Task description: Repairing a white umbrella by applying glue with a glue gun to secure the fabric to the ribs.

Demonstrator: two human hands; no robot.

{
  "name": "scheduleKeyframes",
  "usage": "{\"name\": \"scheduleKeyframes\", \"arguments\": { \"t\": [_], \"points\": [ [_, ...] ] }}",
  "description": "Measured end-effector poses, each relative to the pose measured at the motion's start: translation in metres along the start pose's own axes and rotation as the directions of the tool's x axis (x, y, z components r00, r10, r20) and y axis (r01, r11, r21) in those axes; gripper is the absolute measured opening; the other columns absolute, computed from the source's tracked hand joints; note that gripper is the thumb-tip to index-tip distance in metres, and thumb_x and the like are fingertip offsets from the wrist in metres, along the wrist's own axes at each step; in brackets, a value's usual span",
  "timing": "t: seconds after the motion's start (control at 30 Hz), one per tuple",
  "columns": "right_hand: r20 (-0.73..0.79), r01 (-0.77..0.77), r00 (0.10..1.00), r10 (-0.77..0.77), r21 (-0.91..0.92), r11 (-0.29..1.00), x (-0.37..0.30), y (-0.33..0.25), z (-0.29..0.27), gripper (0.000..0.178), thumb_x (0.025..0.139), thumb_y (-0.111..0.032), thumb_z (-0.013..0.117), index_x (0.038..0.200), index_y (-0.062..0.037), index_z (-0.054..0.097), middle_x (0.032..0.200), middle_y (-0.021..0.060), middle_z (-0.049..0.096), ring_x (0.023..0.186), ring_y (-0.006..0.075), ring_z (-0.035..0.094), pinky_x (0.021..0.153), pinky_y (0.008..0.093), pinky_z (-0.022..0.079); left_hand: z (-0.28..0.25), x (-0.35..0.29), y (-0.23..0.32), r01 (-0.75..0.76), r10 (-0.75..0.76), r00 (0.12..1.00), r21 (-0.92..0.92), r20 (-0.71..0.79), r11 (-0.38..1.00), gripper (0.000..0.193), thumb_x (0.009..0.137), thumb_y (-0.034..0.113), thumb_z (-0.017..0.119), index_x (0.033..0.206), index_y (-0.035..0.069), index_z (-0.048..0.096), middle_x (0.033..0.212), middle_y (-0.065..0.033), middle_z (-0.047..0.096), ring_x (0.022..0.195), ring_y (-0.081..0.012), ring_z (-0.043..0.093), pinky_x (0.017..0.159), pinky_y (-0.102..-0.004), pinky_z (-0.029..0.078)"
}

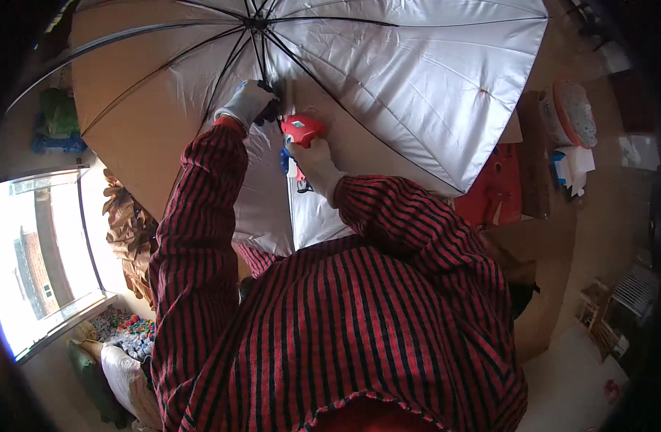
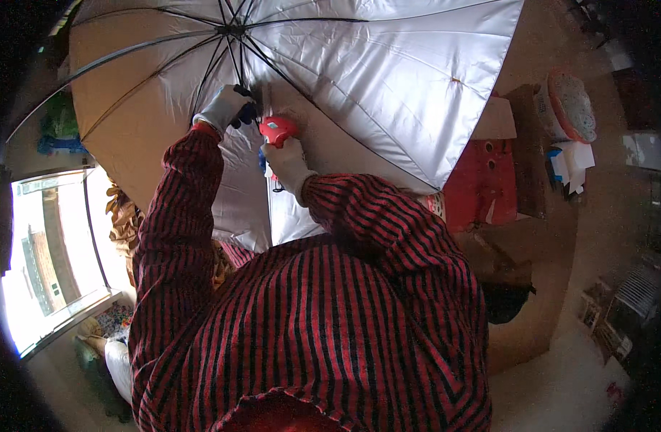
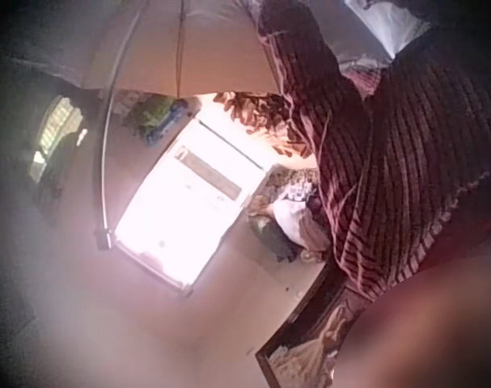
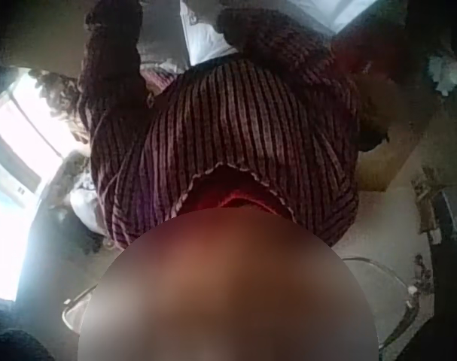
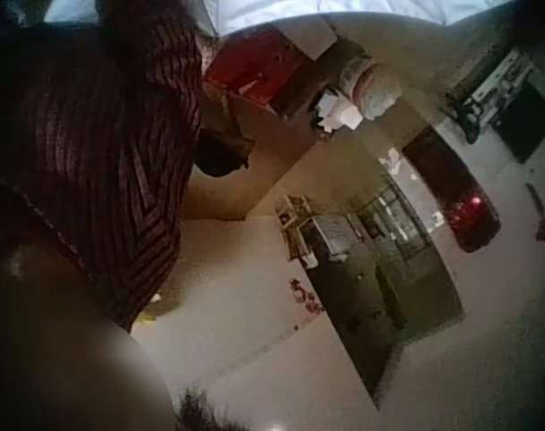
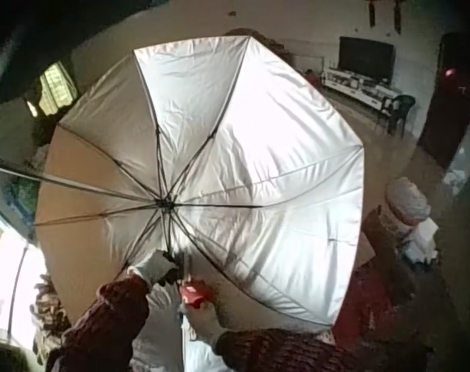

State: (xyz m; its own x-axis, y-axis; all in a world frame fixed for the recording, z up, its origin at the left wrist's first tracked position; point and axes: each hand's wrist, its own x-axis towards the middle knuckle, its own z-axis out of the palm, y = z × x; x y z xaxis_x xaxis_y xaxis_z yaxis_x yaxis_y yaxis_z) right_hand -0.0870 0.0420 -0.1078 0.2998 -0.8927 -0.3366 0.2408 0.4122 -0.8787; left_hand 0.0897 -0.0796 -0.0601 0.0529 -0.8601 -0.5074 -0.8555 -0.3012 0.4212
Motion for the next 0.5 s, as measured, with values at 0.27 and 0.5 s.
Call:
{"name": "scheduleKeyframes", "arguments": {
  "t": [0.27, 0.5],
  "points": [
    [0.29, -0.319, 0.935, 0.202, 0.443, 0.838, 0.01, 0.0, -0.017, 0.008, 0.082, -0.013, 0.06, 0.085, -0.0062, 0.056, 0.071, 0.0048, 0.059, 0.057, 0.017, 0.058, 0.052, 0.0327, 0.05, 0.002, -0.007, 0.001, -0.146, 0.145, 0.989, -0.025, -0.031, 0.989, 0.019, 0.083, 0.018, 0.059, 0.079, 0.0, 0.066, 0.062, -0.0096, 0.065, 0.047, -0.019, 0.062, 0.036, -0.0307, 0.047],
    [0.485, -0.429, 0.855, 0.183, 0.465, 0.774, 0.03, 0.011, -0.031, 0.015, 0.085, -0.02, 0.062, 0.091, -0.007, 0.057, 0.076, 0.0056, 0.062, 0.061, 0.0187, 0.06, 0.055, 0.0333, 0.052, -0.007, -0.01, 0.004, -0.072, 0.076, 0.996, -0.072, 0.048, 0.995, 0.018, 0.083, 0.016, 0.058, 0.076, 0.0, 0.065, 0.061, -0.0088, 0.064, 0.044, -0.0169, 0.059, 0.035, -0.0297, 0.044]
  ]
}}
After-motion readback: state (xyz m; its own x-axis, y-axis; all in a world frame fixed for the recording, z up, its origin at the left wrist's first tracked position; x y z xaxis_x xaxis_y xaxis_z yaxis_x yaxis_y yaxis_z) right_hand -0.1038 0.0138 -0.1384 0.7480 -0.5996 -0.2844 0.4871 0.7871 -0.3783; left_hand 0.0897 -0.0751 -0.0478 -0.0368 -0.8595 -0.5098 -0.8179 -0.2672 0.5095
